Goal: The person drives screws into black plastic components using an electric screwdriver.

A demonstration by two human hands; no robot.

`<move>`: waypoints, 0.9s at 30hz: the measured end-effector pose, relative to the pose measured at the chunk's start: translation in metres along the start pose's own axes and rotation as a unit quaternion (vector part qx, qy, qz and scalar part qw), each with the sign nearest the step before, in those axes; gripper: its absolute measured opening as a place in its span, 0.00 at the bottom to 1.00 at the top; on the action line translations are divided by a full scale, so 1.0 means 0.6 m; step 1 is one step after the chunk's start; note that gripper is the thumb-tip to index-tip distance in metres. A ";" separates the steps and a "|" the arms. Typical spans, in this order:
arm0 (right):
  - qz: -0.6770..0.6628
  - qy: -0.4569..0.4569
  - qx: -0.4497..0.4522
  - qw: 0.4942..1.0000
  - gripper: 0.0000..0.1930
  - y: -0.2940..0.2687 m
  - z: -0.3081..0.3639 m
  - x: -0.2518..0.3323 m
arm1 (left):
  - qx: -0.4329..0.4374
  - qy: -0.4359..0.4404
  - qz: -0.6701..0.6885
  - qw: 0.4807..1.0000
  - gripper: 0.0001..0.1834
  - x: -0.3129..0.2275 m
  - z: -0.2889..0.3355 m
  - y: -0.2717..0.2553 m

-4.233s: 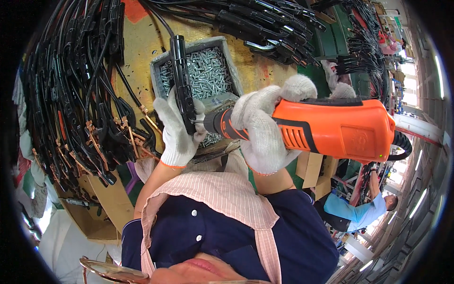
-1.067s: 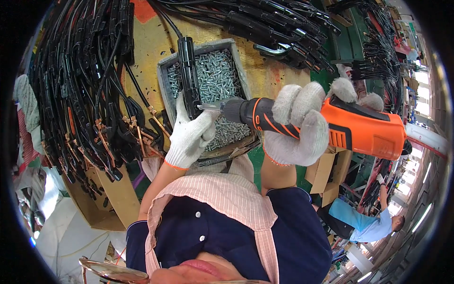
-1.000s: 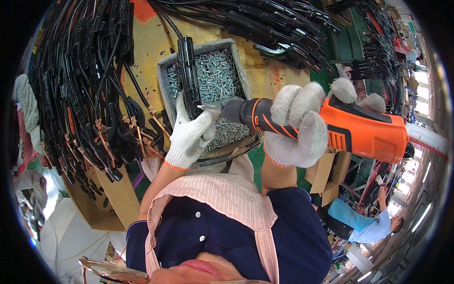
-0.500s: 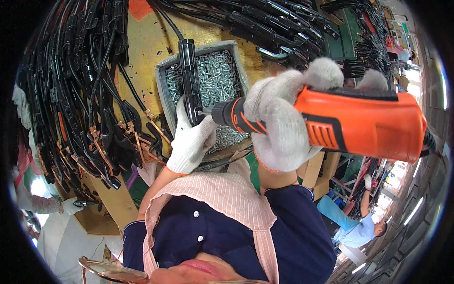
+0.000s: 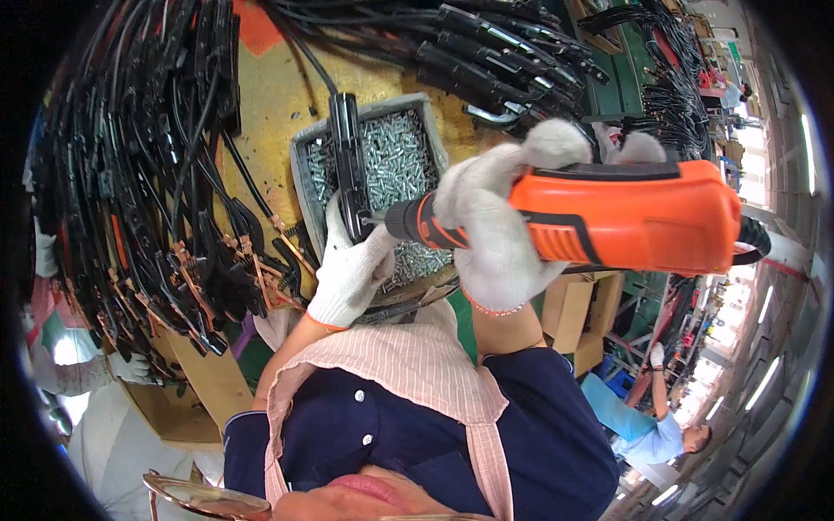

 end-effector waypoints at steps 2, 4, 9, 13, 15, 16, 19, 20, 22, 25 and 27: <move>-0.007 -0.018 -0.002 1.000 0.29 -0.002 0.004 0.003 | -0.010 0.009 0.009 1.000 0.47 0.000 0.000 -0.003; 0.029 -0.002 0.036 0.999 0.23 -0.018 0.010 0.002 | -0.003 0.025 0.009 1.000 0.48 0.002 -0.003 -0.004; -0.057 0.064 -0.003 0.996 0.37 -0.070 -0.008 -0.009 | 0.022 0.046 -0.001 0.999 0.46 -0.009 0.005 0.010; -0.222 -0.131 -0.120 0.959 0.35 -0.172 -0.036 0.061 | 0.055 0.060 0.011 0.997 0.33 -0.028 0.038 0.039; -0.220 -0.146 -0.151 0.953 0.32 -0.219 -0.037 0.077 | 0.059 0.088 0.044 0.993 0.12 -0.046 0.054 0.083; -0.214 -0.163 -0.175 0.947 0.31 -0.238 -0.039 0.088 | 0.094 0.068 0.051 0.992 0.06 -0.053 0.047 0.097; -0.190 -0.191 -0.205 0.941 0.28 -0.284 -0.040 0.104 | 0.149 0.053 0.107 0.982 0.04 -0.081 0.014 0.170; -0.174 -0.192 -0.222 0.940 0.28 -0.300 -0.036 0.107 | 0.186 0.048 0.124 0.974 0.04 -0.089 -0.002 0.197; -0.157 -0.195 -0.240 0.938 0.28 -0.317 -0.029 0.116 | 0.280 0.079 0.169 0.941 0.02 -0.110 -0.042 0.257; -0.184 -0.177 -0.229 0.939 0.28 -0.319 -0.024 0.116 | 0.270 0.199 0.047 0.941 0.04 -0.131 -0.103 0.337; -0.187 -0.156 -0.221 0.944 0.28 -0.320 -0.026 0.111 | 0.220 0.071 0.082 0.970 0.08 -0.118 -0.117 0.365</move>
Point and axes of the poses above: each hand's wrist, its own z-axis away from the middle knuckle, its own y-axis out of the palm, x = y × z, the point moved 3 cm from there along -z, towards the middle knuckle, and after that the axes turned 4 degrees about -x, right-handed, at the moved point
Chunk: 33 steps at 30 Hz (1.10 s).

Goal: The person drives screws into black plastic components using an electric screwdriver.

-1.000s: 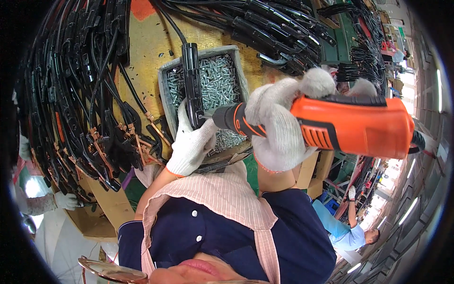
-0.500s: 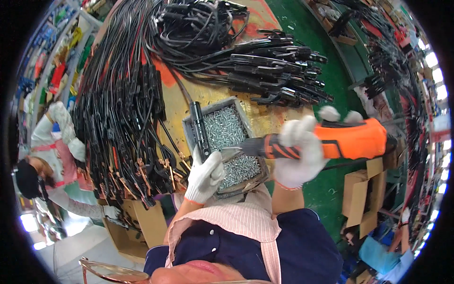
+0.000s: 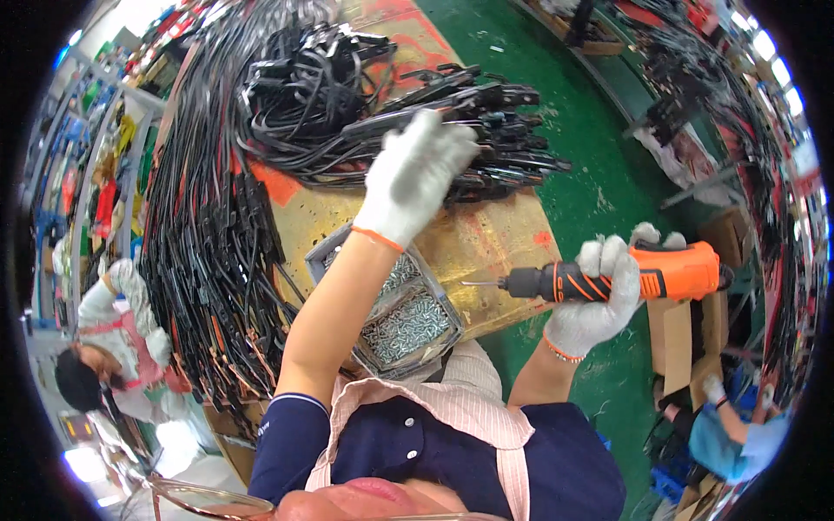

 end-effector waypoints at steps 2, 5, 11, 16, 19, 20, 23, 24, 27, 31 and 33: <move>-0.007 0.023 0.039 0.999 0.23 -0.002 0.002 -0.004 | 0.096 -0.001 -0.092 0.991 0.21 0.009 0.038 0.014; -0.008 0.084 0.036 0.996 0.23 0.007 0.020 -0.028 | 0.140 0.091 -0.303 0.938 0.38 -0.005 0.123 -0.020; 0.239 0.376 0.168 0.879 0.39 0.096 0.116 -0.138 | -0.077 0.108 -0.550 0.824 0.29 -0.089 0.277 -0.164; 0.327 0.530 0.342 0.704 0.48 0.106 0.186 -0.253 | -0.217 0.304 -0.757 0.537 0.15 -0.171 0.403 -0.243; 0.531 0.423 0.426 0.598 0.44 0.073 0.180 -0.291 | -0.293 0.309 -0.811 0.401 0.11 -0.215 0.450 -0.285; 0.537 0.419 0.428 0.593 0.44 0.069 0.180 -0.294 | -0.297 0.296 -0.833 0.362 0.10 -0.218 0.455 -0.298; 0.577 -0.043 0.550 0.603 0.39 0.116 0.173 -0.281 | -0.288 0.244 -0.894 0.239 0.13 -0.214 0.435 -0.316; 0.578 -0.049 0.554 0.597 0.39 0.134 0.176 -0.281 | -0.290 0.212 -0.906 0.223 0.14 -0.211 0.429 -0.327; 0.484 0.005 0.594 0.642 0.37 0.200 0.190 -0.282 | -0.267 0.218 -0.893 0.289 0.14 -0.230 0.432 -0.328; 0.420 0.260 0.604 0.625 0.39 0.250 0.230 -0.376 | -0.252 0.268 -0.745 0.557 0.11 -0.254 0.434 -0.288; 0.479 0.274 0.580 0.599 0.40 0.253 0.246 -0.468 | -0.209 0.235 -0.696 0.646 0.09 -0.251 0.419 -0.262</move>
Point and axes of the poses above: each hand's wrist, its own z-axis away from the middle knuckle, its own y-axis out of the palm, x = y × z, the point moved 3 cm from there along -z, towards the middle knuckle, and after that the axes turned 4 degrees about -x, right-handed, at the moved point
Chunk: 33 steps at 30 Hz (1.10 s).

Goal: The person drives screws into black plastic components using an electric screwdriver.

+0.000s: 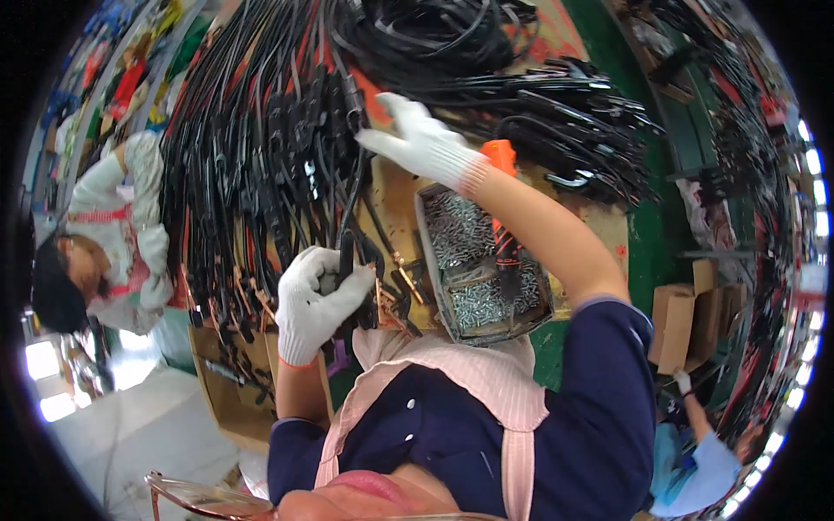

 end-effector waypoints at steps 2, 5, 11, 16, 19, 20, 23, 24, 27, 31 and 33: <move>-0.021 0.142 0.038 0.989 0.40 0.023 -0.075 -0.020 | 0.013 0.037 0.009 0.999 0.11 -0.048 -0.013 0.014; -0.476 0.247 0.065 0.842 0.19 0.119 -0.147 -0.042 | -0.027 0.092 0.012 0.995 0.11 -0.079 -0.014 0.040; -0.584 0.148 0.226 0.766 0.10 0.086 -0.091 0.012 | -0.153 0.017 0.059 0.986 0.17 -0.029 0.000 0.028; -0.555 0.049 0.197 0.807 0.13 0.005 0.079 0.096 | -0.144 -0.013 0.139 0.980 0.23 -0.028 -0.022 0.038; -0.481 -0.023 0.189 0.856 0.10 -0.048 0.082 0.096 | -0.099 0.044 0.154 0.982 0.24 -0.063 -0.018 0.077; -0.604 0.028 0.195 0.772 0.10 -0.045 0.079 0.099 | -0.083 0.049 0.160 0.982 0.25 -0.072 -0.014 0.089; -0.675 0.107 0.162 0.712 0.14 -0.057 0.054 0.064 | -0.094 0.092 0.139 0.981 0.26 -0.074 -0.011 0.120; -0.575 0.071 0.082 0.811 0.14 -0.075 0.050 0.069 | -0.108 0.080 0.113 0.985 0.26 -0.078 -0.009 0.120; -0.638 0.128 -0.031 0.759 0.15 -0.066 0.041 0.056 | -0.109 0.085 0.102 0.985 0.25 -0.071 -0.006 0.112; -0.700 0.140 0.007 0.700 0.13 -0.030 0.046 0.066 | -0.139 0.062 0.139 0.979 0.25 -0.076 0.011 0.105; -0.745 0.124 0.055 0.653 0.10 -0.032 0.049 0.059 | -0.124 0.017 0.095 0.988 0.25 -0.073 0.009 0.108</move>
Point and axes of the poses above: each hand's wrist, its own z-axis away from the middle knuckle, its own y-axis out of the palm, x = y × z, the point moved 3 cm from there along -z, towards the middle knuckle, and after that the axes turned 4 degrees about -x, right-handed, at the moved point
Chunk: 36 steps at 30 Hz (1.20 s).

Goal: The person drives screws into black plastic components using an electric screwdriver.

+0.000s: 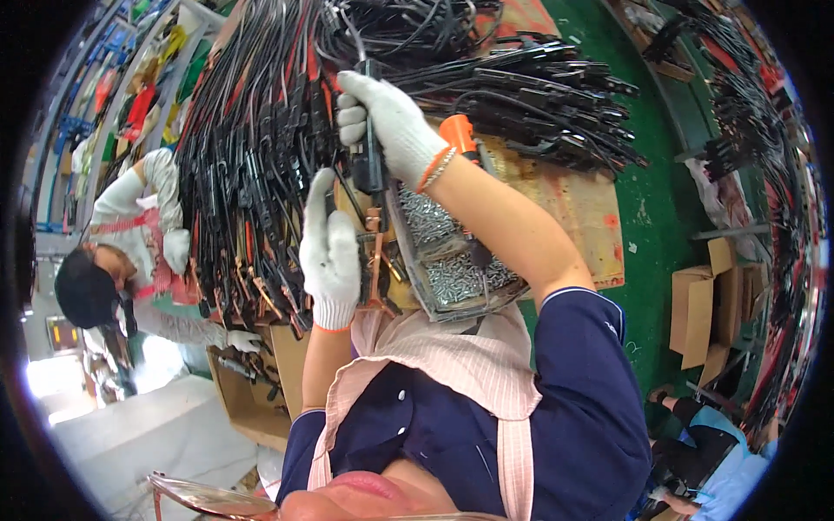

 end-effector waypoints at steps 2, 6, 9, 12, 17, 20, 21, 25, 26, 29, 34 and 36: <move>0.095 0.001 0.015 0.995 0.08 0.008 0.021 -0.022 | 0.006 -0.039 0.055 0.998 0.24 0.001 -0.017 0.006; 0.144 -0.091 -0.026 0.985 0.09 0.015 0.056 -0.053 | -0.095 0.082 0.029 0.992 0.21 0.042 -0.050 0.010; 0.108 -0.079 -0.064 0.989 0.10 0.001 0.056 -0.045 | -0.065 0.022 0.111 0.992 0.21 0.037 -0.048 0.022; 0.124 -0.076 -0.058 0.988 0.10 0.005 0.041 -0.033 | -0.105 0.055 0.057 0.991 0.21 0.021 -0.050 0.030; 0.085 -0.085 -0.062 0.991 0.11 -0.005 0.034 -0.037 | -0.087 0.023 0.225 0.970 0.16 0.018 -0.050 0.036; 0.109 -0.112 -0.066 0.986 0.15 -0.001 0.039 -0.033 | -0.082 0.087 0.110 0.987 0.12 0.048 -0.026 0.041; 0.147 -0.148 -0.079 0.975 0.13 0.002 0.044 -0.031 | -0.081 0.068 0.133 0.985 0.12 0.056 -0.025 0.045; 0.295 -0.207 -0.088 0.929 0.34 0.028 0.070 0.000 | 0.053 -0.178 0.186 0.965 0.28 0.042 -0.016 0.089; 0.356 -0.137 -0.067 0.922 0.39 0.044 0.089 0.017 | 0.129 -0.285 0.194 0.930 0.28 0.007 -0.006 0.088; 0.731 -0.401 -0.078 0.547 0.37 -0.030 0.111 0.041 | 0.189 -0.370 0.278 0.866 0.27 0.025 0.030 0.107; 0.831 -0.247 -0.181 0.464 0.38 -0.179 0.214 0.019 | 0.149 -0.483 0.500 0.703 0.26 0.054 0.125 0.101; 0.807 -0.112 -0.235 0.530 0.42 -0.179 0.213 0.016 | 0.184 -0.468 0.533 0.680 0.28 0.072 0.130 0.108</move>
Point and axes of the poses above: each hand's wrist, its own z-axis away from the middle knuckle, its own y-axis out of the palm, x = y × z, the point moved 3 cm from there along -z, towards the middle knuckle, and after that the axes turned 4 degrees about -x, right-handed, at the moved point
